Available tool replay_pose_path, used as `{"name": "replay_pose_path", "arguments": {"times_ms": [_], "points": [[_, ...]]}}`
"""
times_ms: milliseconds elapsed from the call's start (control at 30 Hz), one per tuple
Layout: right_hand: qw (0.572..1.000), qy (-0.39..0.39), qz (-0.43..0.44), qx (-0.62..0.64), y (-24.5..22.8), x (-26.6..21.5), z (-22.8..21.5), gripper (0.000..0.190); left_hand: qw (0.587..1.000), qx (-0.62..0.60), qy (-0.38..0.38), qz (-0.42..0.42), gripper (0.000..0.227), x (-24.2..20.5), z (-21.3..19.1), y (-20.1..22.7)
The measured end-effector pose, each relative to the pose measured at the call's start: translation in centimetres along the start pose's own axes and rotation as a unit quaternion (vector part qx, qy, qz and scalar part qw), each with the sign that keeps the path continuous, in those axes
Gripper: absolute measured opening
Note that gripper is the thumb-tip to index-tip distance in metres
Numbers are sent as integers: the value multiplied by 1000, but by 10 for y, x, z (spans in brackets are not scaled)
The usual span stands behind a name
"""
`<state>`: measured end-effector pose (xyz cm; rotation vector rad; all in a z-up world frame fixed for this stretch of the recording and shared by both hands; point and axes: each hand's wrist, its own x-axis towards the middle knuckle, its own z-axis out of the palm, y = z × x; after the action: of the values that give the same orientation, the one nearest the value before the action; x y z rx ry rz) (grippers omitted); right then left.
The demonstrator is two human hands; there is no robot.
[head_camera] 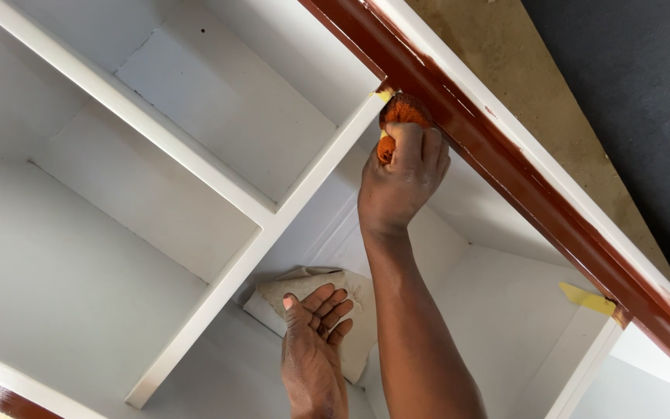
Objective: The person paints the edges and legs of a white wooden cabinet with reddish-brown paint using a sponge. They repeatedly dip the sponge into a paint container on the floor and apply the paint to the top edge, side edge, and legs of the cabinet.
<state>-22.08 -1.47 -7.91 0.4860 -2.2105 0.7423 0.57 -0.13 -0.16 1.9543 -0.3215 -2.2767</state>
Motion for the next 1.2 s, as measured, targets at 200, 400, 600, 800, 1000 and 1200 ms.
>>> {"name": "replay_pose_path", "arguments": {"times_ms": [200,400,600,800,1000,1200], "points": [[1000,-11,15,-22,10,1,5,45,1000,17,0,2,85,-16,6,11],[995,80,56,6,35,0,-43,40,1000,9,-4,2,81,-18,4,-3],[962,154,228,12,94,-28,-124,43,999,44,-4,-16,83,-34,7,-13],[941,23,337,-33,83,-14,-220,39,993,73,-82,-38,94,-50,17,-35],[941,-51,321,-100,97,26,-239,22,971,76,-222,-43,98,-52,23,-56],[877,-94,457,-114,105,53,-213,38,963,35,-265,-42,103,-41,18,-56]]}}
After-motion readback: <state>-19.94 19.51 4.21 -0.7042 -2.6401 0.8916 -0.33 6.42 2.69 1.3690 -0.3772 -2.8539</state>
